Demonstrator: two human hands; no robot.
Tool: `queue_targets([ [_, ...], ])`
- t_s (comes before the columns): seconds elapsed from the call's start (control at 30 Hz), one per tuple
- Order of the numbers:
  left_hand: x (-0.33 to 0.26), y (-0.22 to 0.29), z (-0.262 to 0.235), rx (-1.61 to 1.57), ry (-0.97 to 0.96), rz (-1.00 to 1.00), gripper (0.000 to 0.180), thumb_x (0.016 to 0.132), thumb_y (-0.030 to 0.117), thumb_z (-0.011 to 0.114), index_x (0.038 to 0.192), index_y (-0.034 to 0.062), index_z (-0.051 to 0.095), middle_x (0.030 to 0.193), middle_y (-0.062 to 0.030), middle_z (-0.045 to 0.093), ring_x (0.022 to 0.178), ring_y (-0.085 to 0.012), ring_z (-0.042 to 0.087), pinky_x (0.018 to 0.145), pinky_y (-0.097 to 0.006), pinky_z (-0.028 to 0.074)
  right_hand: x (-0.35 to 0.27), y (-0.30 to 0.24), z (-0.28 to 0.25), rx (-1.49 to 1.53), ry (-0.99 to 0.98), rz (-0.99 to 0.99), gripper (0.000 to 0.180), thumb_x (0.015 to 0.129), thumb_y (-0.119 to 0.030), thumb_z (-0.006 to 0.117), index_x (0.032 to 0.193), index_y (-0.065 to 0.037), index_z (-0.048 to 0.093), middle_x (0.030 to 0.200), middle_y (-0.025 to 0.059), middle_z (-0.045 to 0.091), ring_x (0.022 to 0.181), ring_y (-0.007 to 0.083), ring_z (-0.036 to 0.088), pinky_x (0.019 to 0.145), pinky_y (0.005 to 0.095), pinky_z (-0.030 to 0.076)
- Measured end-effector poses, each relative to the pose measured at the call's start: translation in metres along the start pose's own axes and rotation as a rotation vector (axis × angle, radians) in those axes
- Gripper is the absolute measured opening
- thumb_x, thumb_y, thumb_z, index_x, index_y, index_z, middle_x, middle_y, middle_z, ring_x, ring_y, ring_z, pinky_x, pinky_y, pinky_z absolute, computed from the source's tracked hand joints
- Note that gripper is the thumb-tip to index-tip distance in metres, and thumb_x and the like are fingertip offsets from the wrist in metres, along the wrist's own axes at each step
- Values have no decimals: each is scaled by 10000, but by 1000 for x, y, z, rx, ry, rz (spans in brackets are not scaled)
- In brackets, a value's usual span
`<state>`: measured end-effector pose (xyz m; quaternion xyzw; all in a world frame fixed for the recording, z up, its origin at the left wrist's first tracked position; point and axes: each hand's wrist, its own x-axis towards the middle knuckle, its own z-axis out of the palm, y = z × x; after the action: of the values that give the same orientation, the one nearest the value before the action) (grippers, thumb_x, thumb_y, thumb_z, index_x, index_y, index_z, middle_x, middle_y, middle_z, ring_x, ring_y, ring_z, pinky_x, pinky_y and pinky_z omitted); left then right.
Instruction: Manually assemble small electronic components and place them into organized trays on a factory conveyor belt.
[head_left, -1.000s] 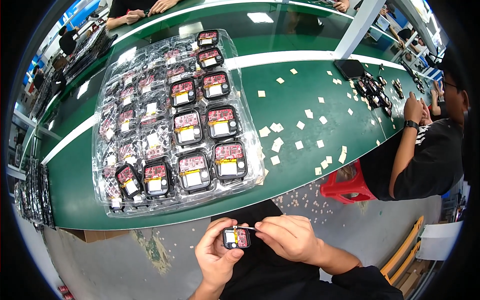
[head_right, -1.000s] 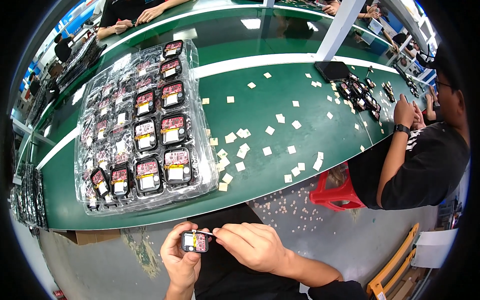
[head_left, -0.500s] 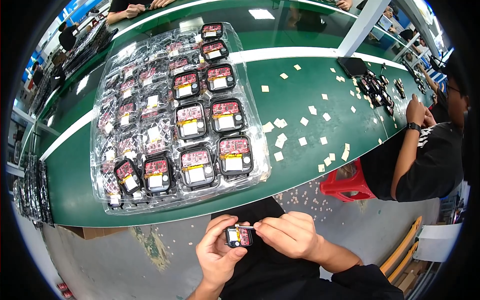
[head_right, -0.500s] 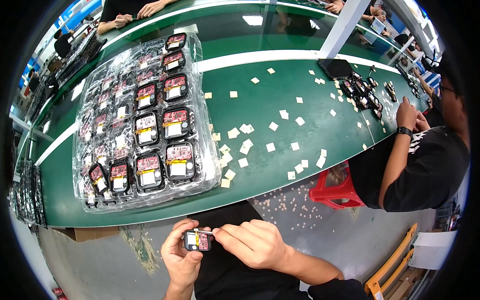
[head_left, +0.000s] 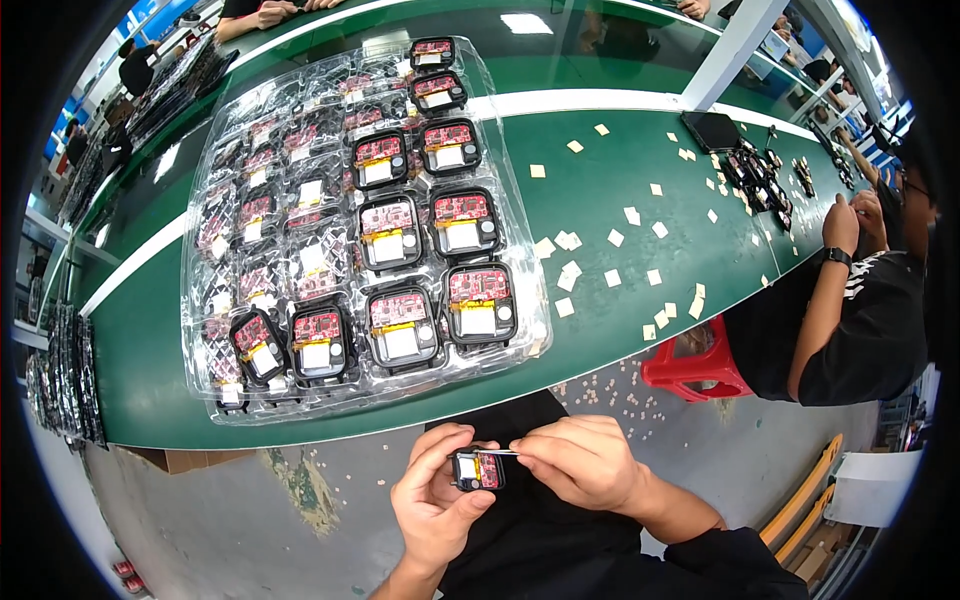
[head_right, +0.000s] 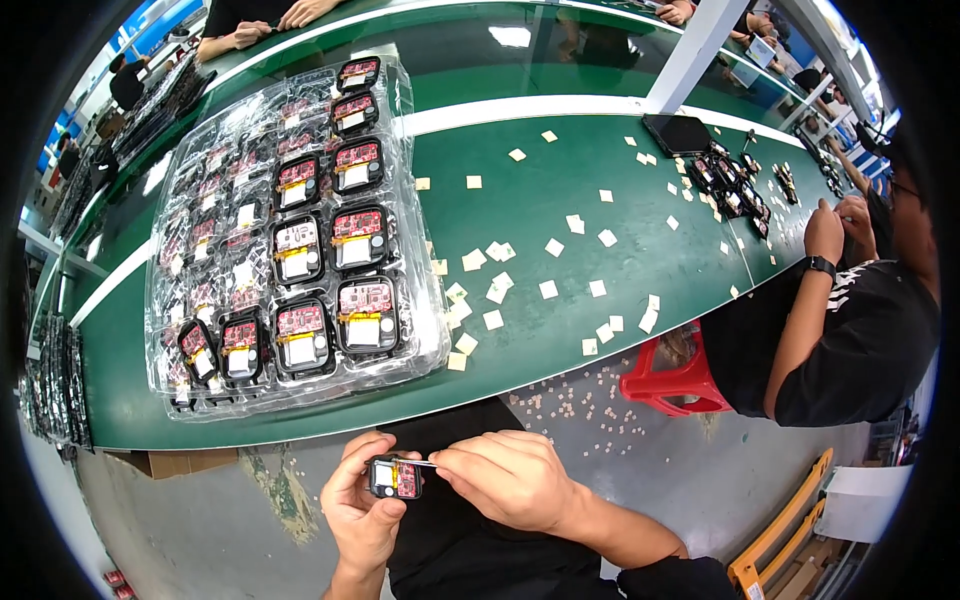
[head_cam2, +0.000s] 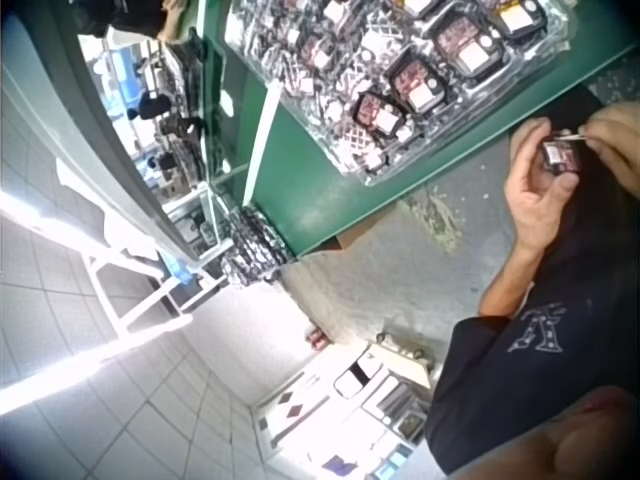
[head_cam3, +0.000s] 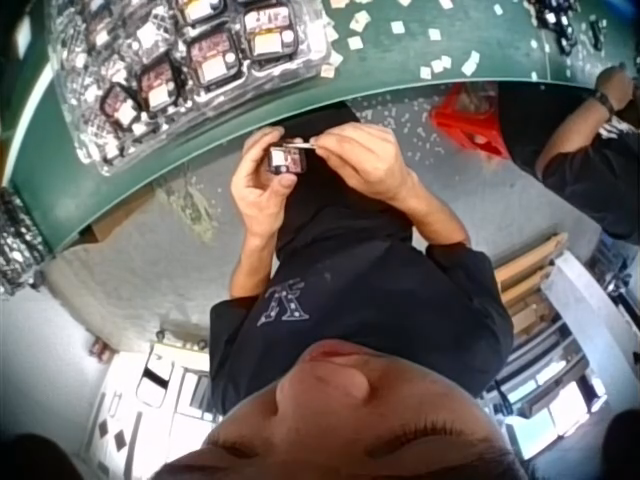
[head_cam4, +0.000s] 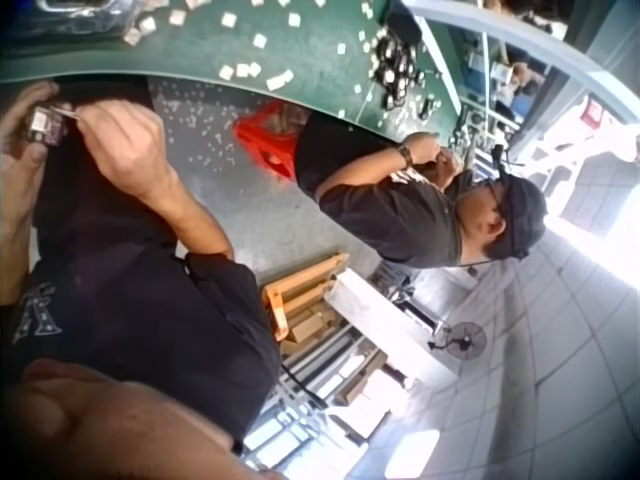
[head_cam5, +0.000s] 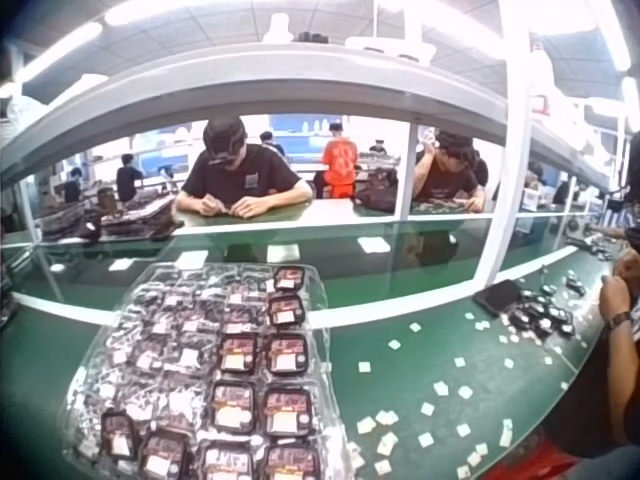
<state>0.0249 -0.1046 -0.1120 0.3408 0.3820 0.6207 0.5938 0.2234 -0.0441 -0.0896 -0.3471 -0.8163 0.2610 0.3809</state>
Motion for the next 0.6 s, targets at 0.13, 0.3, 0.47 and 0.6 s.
queue_targets([
  [0.13, 0, 6, 8, 92, 49, -6, 678, 815, 224, 891, 1327, -98, 585, 1358, -187, 538, 1138, -329, 679, 977, -402, 575, 2, -5, -1, -92, -10, -24, 243, 769, -32, 816, 992, -21, 719, 890, 76, 728, 673, 202, 693, 585, 314, 558],
  [0.3, -2, 6, 3, 142, 92, -22, 722, 803, 305, 908, 1316, -96, 595, 1347, -186, 554, 1102, -314, 695, 955, -399, 585, -2, -7, 3, -201, -4, -83, 239, 775, -55, 802, 997, -22, 721, 878, 55, 714, 639, 163, 657, 548, 295, 513],
  [0.47, -1, 11, -6, 336, -74, 75, 624, 802, -4, 863, 1351, -104, 585, 1398, -196, 504, 1192, -321, 659, 972, -366, 582, 0, -10, 2, -224, -10, -107, 236, 783, -68, 790, 1004, -20, 720, 878, 48, 709, 630, 148, 641, 535, 284, 486],
  [0.6, 2, 15, -3, 244, -38, -20, 620, 800, -19, 859, 1351, -103, 586, 1395, -195, 507, 1199, -319, 655, 976, -369, 582, 0, -6, 4, -227, -29, -103, 234, 790, -69, 786, 1008, -19, 718, 878, 50, 708, 628, 150, 637, 538, 287, 490],
])
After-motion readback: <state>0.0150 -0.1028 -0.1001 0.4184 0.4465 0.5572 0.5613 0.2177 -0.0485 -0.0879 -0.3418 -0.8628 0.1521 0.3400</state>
